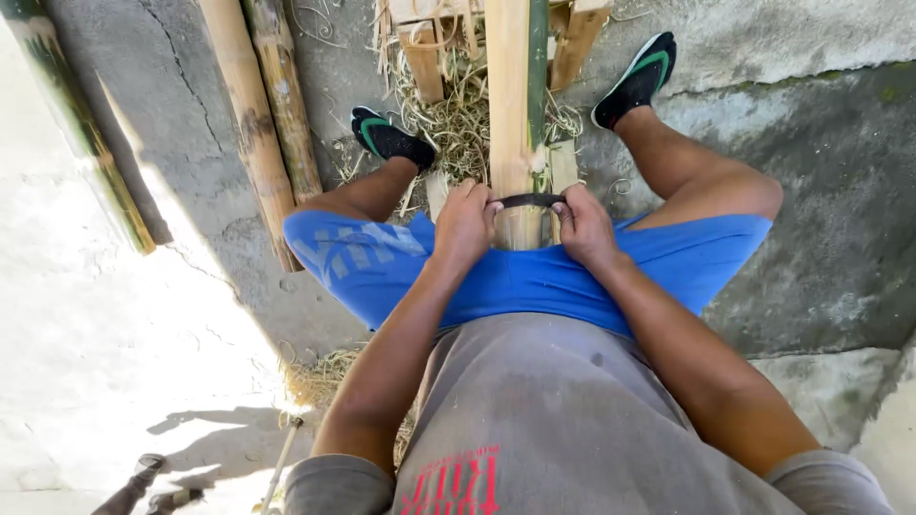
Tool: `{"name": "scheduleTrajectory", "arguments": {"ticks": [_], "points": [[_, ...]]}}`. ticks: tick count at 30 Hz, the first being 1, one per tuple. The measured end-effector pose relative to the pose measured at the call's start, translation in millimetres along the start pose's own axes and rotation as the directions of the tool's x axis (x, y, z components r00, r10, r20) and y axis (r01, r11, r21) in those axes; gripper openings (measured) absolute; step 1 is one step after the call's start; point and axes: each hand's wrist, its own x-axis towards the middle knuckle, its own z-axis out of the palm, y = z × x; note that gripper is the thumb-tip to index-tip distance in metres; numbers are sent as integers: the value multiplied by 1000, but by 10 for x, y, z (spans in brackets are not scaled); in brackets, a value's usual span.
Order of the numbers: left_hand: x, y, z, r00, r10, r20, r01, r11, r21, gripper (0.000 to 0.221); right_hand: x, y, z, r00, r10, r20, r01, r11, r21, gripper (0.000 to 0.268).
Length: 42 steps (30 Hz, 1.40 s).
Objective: Using a curved blade to scrape and shape bamboo stalks while sitting.
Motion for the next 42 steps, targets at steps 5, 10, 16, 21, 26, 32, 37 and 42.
{"name": "scheduleTrajectory", "arguments": {"ticks": [5, 10, 16, 21, 26, 32, 37, 42], "points": [[211, 186, -197, 998, -36, -44, 36, 999, 1, 9, 281, -148, -118, 1000, -26, 15, 26, 1000, -3, 12], [378, 358, -355, 995, 20, -94, -13, 997, 72, 12, 385, -107, -9, 999, 25, -32, -21, 993, 119, 11], [324, 442, -314, 996, -66, -62, 74, 989, 130, 11, 350, -86, -22, 992, 111, 63, -121, 977, 175, 13], [356, 468, -367, 994, -108, -1, 107, 989, 106, 12, 341, -110, -49, 993, 104, 49, -111, 979, 170, 13], [510, 281, -318, 993, -114, 39, 109, 987, 115, 8, 402, -39, -1, 984, 161, 77, -171, 974, 151, 15], [163, 315, -147, 986, -125, 113, 107, 983, 148, 11, 21, 164, 90, 996, 61, 72, -72, 986, 153, 11], [499, 390, -254, 993, -111, 36, 102, 978, 184, 12, 425, 21, -6, 988, 143, 65, -153, 972, 180, 19], [395, 508, -285, 997, -75, 15, 69, 971, 228, 14, 304, 24, 72, 992, 121, 46, -128, 960, 247, 19]]}}
